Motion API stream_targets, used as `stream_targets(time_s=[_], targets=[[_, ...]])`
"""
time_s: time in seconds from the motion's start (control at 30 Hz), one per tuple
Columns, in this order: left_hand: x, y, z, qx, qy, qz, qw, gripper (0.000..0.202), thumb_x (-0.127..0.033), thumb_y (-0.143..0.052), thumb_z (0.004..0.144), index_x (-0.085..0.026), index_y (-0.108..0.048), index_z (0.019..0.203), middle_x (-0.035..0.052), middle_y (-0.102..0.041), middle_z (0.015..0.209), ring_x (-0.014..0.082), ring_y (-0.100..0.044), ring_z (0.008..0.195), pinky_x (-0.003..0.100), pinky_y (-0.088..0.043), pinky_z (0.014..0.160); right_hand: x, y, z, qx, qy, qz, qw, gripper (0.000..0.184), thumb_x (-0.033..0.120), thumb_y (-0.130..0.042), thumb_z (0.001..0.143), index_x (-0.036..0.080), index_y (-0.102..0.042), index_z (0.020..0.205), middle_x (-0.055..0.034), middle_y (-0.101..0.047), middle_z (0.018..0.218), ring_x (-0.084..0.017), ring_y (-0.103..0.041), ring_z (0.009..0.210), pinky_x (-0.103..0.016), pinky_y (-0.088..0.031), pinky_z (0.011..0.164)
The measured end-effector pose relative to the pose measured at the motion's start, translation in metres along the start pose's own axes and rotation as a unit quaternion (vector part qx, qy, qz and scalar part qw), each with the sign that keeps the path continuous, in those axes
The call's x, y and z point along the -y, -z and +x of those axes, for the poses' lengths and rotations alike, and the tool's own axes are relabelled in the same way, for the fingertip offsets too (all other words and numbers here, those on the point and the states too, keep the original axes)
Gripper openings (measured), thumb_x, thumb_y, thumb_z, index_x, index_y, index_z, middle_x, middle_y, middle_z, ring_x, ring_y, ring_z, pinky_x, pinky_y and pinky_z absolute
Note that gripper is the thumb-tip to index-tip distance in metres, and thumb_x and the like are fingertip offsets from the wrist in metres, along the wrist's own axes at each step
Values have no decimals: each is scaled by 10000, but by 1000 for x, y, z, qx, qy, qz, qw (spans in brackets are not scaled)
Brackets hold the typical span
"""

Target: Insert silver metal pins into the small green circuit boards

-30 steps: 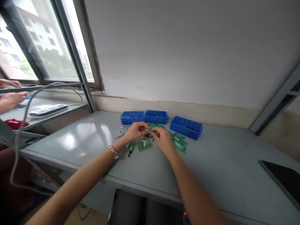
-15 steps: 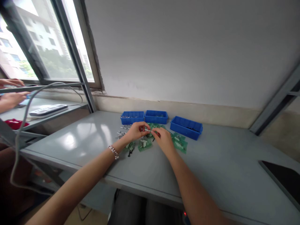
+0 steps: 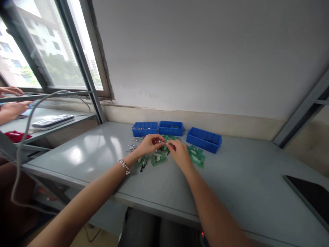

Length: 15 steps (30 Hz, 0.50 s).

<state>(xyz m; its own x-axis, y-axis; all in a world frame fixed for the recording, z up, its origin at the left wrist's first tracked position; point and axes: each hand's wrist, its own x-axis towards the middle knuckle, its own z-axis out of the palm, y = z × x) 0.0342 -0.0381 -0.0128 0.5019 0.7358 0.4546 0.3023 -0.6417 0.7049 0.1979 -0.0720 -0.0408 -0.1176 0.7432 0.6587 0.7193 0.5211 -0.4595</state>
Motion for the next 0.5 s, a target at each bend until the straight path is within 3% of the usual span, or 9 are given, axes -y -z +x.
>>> stream_targets(time_s=[0.5], targets=[[4, -1, 2, -16, -2, 15, 1000, 150, -232, -595, 664, -127, -607, 770, 5, -568, 649, 58, -411, 510, 168, -340, 495, -2, -3, 0, -2, -11, 4, 1000, 171, 294, -491, 777, 180, -607, 830, -1, -518, 600, -126, -456, 525, -232, -336, 515]])
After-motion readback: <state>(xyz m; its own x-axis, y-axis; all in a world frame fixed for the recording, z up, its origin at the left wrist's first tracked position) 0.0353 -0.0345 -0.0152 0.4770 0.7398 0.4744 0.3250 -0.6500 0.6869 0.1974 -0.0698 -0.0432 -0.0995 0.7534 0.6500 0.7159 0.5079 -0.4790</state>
